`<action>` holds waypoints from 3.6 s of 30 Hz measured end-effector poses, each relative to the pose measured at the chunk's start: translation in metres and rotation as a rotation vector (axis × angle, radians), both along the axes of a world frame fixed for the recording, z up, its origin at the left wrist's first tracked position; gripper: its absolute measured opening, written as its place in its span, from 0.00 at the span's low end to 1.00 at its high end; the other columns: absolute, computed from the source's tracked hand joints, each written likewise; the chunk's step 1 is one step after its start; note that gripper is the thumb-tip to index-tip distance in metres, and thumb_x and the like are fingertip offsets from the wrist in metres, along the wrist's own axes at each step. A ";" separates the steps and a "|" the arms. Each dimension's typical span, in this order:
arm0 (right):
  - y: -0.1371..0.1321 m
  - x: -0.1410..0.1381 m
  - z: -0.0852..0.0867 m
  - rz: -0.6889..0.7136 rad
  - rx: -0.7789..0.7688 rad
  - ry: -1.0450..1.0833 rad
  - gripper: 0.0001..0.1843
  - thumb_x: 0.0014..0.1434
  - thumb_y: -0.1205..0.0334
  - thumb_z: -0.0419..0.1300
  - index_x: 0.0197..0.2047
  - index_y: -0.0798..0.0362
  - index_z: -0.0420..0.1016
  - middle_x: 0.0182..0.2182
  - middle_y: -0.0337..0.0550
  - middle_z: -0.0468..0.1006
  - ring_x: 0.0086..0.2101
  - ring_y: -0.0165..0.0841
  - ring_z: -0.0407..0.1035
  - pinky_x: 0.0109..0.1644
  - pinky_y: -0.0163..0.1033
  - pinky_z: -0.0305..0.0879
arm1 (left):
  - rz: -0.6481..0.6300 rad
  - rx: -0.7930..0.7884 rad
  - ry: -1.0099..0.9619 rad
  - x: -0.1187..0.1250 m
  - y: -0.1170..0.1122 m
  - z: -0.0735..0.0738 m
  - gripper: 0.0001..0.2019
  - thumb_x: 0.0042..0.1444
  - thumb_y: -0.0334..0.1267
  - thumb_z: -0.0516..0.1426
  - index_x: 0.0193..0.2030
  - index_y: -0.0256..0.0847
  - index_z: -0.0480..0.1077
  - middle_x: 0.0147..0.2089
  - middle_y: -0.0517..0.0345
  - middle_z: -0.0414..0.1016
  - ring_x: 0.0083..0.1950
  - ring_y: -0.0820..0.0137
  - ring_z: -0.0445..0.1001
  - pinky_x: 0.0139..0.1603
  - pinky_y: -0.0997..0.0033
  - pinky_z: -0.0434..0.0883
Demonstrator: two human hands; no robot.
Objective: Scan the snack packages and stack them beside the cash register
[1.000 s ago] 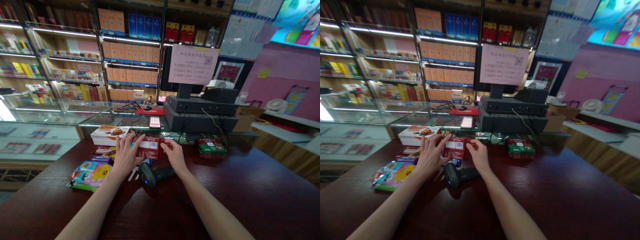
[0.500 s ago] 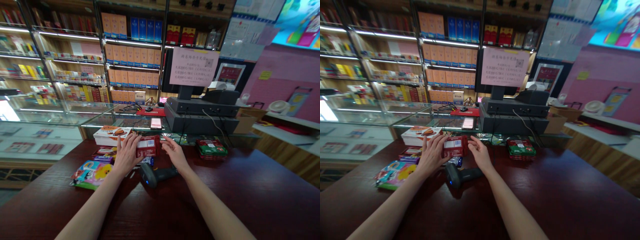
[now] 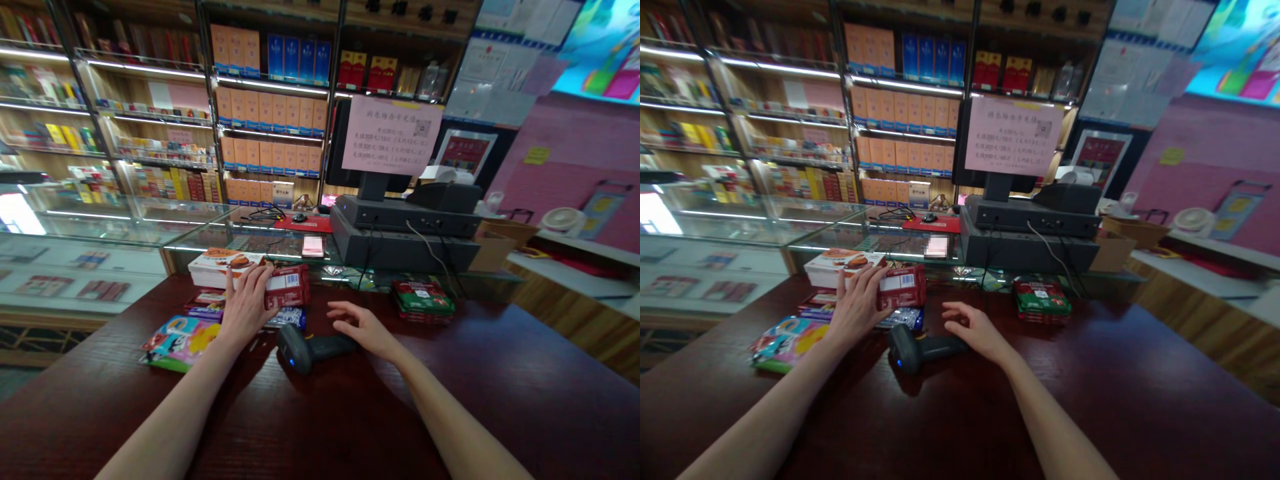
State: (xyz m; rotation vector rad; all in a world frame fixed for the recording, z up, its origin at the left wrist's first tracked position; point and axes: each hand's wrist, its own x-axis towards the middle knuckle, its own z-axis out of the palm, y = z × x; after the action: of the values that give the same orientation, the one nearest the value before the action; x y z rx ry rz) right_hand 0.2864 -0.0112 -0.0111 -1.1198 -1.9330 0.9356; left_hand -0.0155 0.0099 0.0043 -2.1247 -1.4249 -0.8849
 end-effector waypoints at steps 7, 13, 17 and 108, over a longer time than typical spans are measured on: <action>-0.021 -0.008 0.002 0.092 0.231 -0.327 0.38 0.56 0.44 0.69 0.67 0.45 0.65 0.56 0.47 0.77 0.55 0.44 0.68 0.61 0.50 0.60 | 0.017 0.009 0.019 0.000 -0.001 -0.001 0.39 0.54 0.40 0.62 0.71 0.40 0.54 0.68 0.42 0.65 0.72 0.50 0.57 0.75 0.37 0.33; -0.026 -0.022 -0.003 0.195 0.355 -0.531 0.39 0.57 0.53 0.69 0.69 0.48 0.62 0.56 0.48 0.76 0.53 0.43 0.69 0.60 0.48 0.58 | 0.023 0.019 0.029 -0.001 -0.001 -0.002 0.38 0.54 0.40 0.63 0.71 0.39 0.55 0.67 0.42 0.66 0.73 0.51 0.57 0.76 0.38 0.32; -0.027 -0.024 -0.007 0.181 0.365 -0.559 0.33 0.60 0.57 0.66 0.66 0.50 0.65 0.54 0.48 0.77 0.51 0.42 0.70 0.57 0.47 0.60 | 0.038 0.022 0.027 -0.001 -0.002 -0.001 0.38 0.55 0.40 0.62 0.71 0.40 0.55 0.68 0.42 0.65 0.73 0.51 0.57 0.75 0.37 0.33; -0.033 -0.024 0.003 0.200 0.281 -0.360 0.36 0.64 0.51 0.62 0.72 0.41 0.55 0.58 0.45 0.74 0.55 0.39 0.69 0.59 0.45 0.59 | 0.037 0.016 -0.023 -0.001 -0.002 -0.002 0.38 0.56 0.40 0.62 0.71 0.41 0.53 0.69 0.42 0.63 0.72 0.51 0.57 0.75 0.38 0.34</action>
State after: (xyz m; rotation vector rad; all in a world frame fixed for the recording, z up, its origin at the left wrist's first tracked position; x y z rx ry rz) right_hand 0.2619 -0.0447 -0.0086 -0.9909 -2.4172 0.5616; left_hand -0.0166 0.0081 0.0019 -2.0763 -1.4590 -0.9065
